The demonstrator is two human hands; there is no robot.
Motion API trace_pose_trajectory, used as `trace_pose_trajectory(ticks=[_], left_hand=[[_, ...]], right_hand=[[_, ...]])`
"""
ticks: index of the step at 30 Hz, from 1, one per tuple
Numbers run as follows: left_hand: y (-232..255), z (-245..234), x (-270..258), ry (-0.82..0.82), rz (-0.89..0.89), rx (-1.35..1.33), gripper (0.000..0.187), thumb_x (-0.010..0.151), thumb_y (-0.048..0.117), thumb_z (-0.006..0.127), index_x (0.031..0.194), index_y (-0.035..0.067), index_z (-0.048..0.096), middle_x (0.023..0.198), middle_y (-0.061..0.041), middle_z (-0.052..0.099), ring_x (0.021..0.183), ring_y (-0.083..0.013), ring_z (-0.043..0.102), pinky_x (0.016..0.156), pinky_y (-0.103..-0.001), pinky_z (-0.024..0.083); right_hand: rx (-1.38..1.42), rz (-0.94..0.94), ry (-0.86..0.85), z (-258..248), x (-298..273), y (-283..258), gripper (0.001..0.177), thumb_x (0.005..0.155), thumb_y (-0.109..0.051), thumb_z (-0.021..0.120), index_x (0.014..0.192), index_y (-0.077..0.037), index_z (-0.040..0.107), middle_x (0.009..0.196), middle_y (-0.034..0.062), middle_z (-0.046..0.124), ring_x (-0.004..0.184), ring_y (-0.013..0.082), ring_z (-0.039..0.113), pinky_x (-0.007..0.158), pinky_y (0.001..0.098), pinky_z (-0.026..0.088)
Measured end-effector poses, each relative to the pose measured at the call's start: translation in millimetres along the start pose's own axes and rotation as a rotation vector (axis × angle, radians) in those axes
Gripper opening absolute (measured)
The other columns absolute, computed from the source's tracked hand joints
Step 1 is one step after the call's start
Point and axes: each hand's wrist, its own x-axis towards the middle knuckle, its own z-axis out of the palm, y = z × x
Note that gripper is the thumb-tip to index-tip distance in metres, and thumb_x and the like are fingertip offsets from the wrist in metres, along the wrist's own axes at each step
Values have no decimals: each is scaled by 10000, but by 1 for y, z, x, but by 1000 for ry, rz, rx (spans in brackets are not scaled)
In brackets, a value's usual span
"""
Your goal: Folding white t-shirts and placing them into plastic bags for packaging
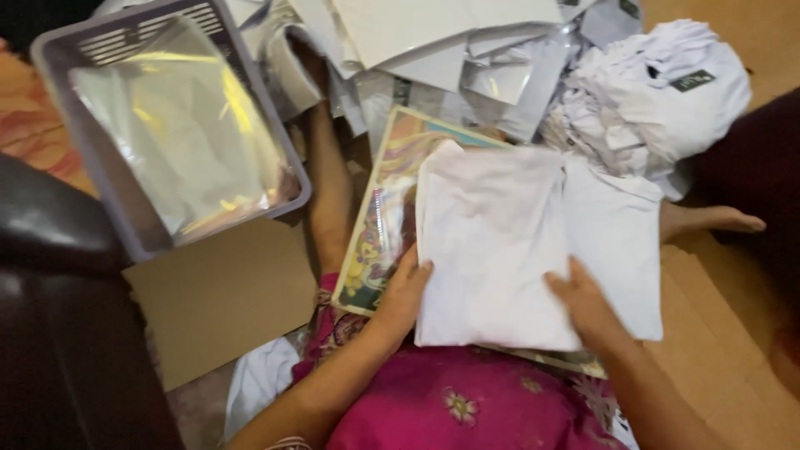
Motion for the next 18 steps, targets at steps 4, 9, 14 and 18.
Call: trace_pose_trajectory(ticks=[4,9,14,18], left_hand=[[12,-1,-4,-34,79,271,659,1013,113,495,1596,-67,246,1612,-316,315,1507,-391,307,1251,-517,224],[14,5,-7,-72,19,214,734,987,110,548,1620,-36,205,1659,-265,256,1536,-338,260,1265,-462,211],[22,3,-13,-69,34,93,762,953,62,578,1604,-65,203,1640,-280,275,1523,-339,268,1251,-473,226],[19,14,2,-193,263,227,776,869,-41,601,1579,-35,289,1581,-238,367,1500,-328,314,1240,-503,249]], right_hand=[[224,-118,-172,25,-5,1,607,1018,-173,585,1579,-32,400,1352,265,591,1189,357,597,979,534,503],[351,-87,-215,9,0,5,563,1021,-99,556,1568,-52,429,1214,246,657,974,329,676,776,500,587],[482,-48,-217,-2,-7,-4,589,987,-73,569,1559,-38,431,1266,243,644,1003,358,682,789,528,576],[385,-114,-274,5,-8,-2,541,972,-72,579,1503,-31,482,1337,193,616,1129,337,637,898,531,545]])
